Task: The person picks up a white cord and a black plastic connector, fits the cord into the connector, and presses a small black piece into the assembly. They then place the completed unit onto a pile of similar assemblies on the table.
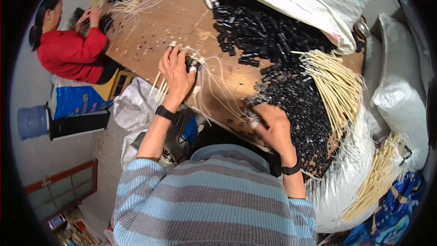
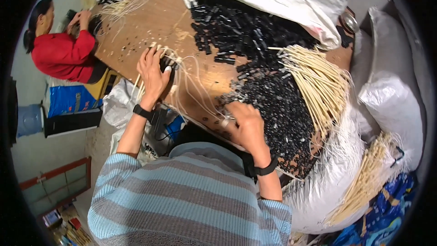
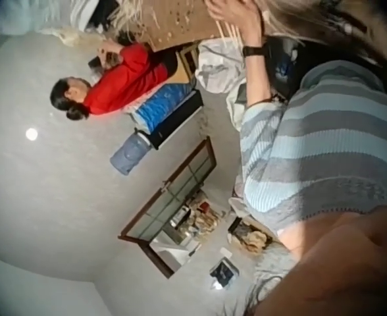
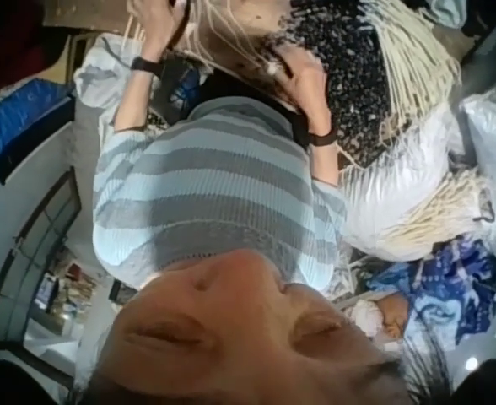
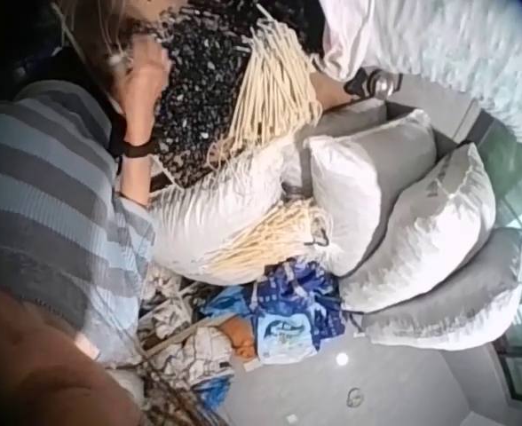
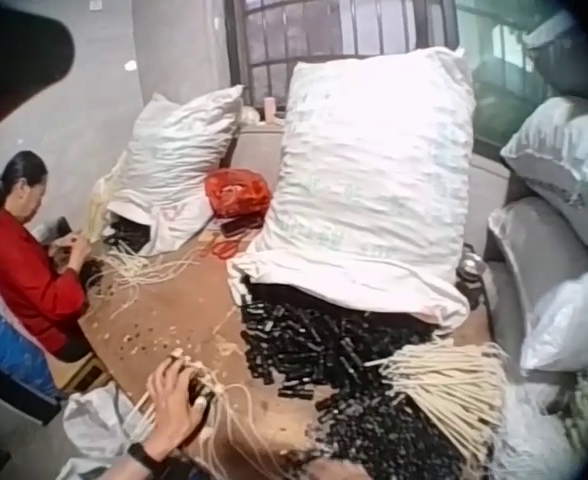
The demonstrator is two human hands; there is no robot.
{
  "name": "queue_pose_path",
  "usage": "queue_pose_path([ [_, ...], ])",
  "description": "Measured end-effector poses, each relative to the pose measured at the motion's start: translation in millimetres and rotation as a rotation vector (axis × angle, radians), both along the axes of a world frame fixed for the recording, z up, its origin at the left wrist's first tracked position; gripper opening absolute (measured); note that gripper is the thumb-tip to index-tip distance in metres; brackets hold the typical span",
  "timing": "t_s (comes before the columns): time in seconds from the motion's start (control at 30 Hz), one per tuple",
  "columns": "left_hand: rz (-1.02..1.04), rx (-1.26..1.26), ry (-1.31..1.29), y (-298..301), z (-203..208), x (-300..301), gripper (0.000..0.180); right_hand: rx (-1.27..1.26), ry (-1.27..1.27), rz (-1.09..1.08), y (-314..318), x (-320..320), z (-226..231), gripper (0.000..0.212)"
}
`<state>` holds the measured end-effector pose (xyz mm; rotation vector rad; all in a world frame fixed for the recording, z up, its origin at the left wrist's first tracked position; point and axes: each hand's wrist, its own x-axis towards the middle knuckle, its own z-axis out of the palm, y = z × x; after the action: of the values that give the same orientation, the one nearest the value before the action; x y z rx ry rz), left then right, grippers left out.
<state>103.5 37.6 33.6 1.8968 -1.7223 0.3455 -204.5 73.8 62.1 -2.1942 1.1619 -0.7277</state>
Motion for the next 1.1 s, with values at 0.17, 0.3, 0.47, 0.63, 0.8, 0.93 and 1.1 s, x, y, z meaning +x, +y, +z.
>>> queue_pose_path([
  [0.17, -0.62, 0.173, 0.331, -28.1, -14.8, -66.8, 0.037, -0.103, 0.077, -0.574, -39.5, -89.2, -20.9, 0.017],
  [0.3, -0.486, 0.122, 0.209, -58.2, -25.2, -97.6, 0.033, -0.227, 0.502, -0.773, -48.8, -150.5, -18.4, 0.009],
  [0.47, -0.503, 0.265, 0.268, -61.5, -26.7, -99.7, 0.022, -0.133, 0.5, -0.649, -44.6, -159.2, -25.4, 0.011],
  [0.63, -0.532, 0.291, 0.319, -48.4, -36.8, -100.4, 0.022, -0.283, 0.233, -0.336, -35.0, -113.7, -6.2, 0.015],
  [0.8, -0.568, 0.328, 0.708, -34.9, -25.4, -105.6, 0.045, -0.139, 0.084, -0.351, -16.0, -74.1, -2.0, 0.016],
  [0.93, -0.672, 0.35, 0.931, -35.2, -36.3, -100.6, 0.044, 0.079, -0.001, -0.34, -9.5, -66.0, 3.5, 0.016],
  [1.1, -0.769, 0.541, 0.821, -33.3, -27.7, -92.8, 0.04, -0.022, 0.036, -0.234, -7.9, -61.4, 2.9, 0.013],
])
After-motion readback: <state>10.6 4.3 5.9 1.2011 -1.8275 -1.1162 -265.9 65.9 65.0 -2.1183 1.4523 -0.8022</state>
